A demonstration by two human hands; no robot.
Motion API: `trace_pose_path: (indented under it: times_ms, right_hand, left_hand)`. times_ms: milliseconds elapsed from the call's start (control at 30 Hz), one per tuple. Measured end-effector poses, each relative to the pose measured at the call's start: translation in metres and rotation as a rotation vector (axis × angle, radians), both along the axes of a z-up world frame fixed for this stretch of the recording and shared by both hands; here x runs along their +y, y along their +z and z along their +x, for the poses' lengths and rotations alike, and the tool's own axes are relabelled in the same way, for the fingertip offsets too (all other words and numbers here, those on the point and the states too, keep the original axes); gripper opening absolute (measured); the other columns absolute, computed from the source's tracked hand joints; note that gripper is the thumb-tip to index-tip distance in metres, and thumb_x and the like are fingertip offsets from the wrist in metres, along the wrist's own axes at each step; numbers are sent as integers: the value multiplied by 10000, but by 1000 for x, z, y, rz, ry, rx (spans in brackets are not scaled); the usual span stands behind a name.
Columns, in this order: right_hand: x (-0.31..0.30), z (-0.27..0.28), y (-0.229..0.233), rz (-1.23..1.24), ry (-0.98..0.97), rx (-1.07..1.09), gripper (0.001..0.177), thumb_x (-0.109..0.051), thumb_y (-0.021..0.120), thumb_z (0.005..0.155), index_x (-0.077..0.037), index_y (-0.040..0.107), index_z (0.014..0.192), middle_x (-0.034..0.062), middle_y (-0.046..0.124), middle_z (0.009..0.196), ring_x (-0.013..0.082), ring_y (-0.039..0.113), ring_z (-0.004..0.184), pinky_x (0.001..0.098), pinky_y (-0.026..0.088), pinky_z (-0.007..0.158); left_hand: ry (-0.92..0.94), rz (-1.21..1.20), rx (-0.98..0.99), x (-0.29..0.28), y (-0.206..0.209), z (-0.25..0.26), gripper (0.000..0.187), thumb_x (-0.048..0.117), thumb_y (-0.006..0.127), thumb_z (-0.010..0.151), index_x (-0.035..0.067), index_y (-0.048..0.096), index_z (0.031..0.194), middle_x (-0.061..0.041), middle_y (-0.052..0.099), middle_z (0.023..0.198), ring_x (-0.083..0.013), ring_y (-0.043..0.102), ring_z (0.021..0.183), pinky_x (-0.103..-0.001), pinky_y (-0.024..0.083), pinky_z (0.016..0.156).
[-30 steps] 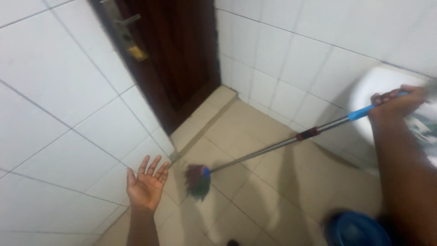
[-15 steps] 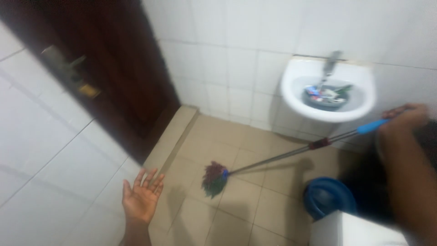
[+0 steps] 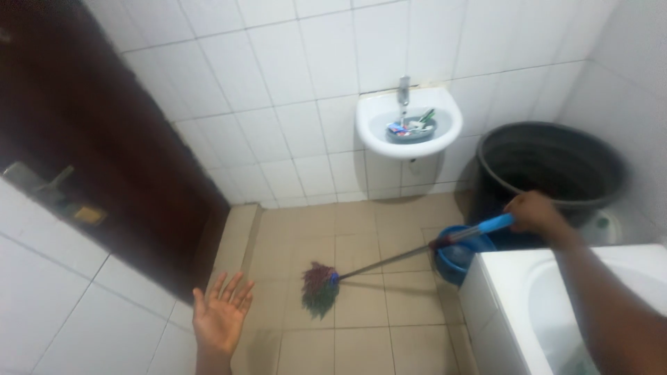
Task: The recorder is mopping the floor in a bathroom.
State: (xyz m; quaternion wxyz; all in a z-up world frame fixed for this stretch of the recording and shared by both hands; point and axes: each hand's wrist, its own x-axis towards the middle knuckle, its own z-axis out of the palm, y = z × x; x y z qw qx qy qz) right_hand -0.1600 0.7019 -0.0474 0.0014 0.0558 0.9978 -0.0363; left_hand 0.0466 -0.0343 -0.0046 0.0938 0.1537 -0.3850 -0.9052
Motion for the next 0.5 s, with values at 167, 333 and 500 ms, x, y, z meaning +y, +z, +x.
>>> trace_pose_path:
  times_ms: [167, 333, 500]
  right_hand:
    - [-96, 91, 58, -428, -139, -349, 304, -302, 640, 1001, -84, 832, 1090, 116, 803, 891, 201, 746, 764, 351, 602, 718]
    - [-156, 129, 33, -291, 10, -536, 267, -259, 628, 989, -168, 780, 1188, 54, 771, 929, 147, 711, 787, 310, 599, 739]
    - [-185, 163, -57, -105, 212, -459, 325, -209, 566, 986, -209, 753, 1252, 86, 758, 1109, 226, 695, 1056, 426, 527, 983]
  left_hand:
    - [-56, -2, 36, 0, 2, 10, 848, 692, 355, 984, 48, 314, 1534, -220, 475, 1472, -399, 531, 1267, -479, 428, 1008]
    - [-56, -8, 20, 11, 14, 24, 834, 684, 334, 988, 57, 317, 1538, -218, 483, 1476, -394, 536, 1252, -465, 431, 985]
    - [-72, -45, 28, 28, 27, 46, 813, 665, 328, 990, 59, 332, 1531, -214, 509, 1447, -383, 546, 1232, -452, 438, 975]
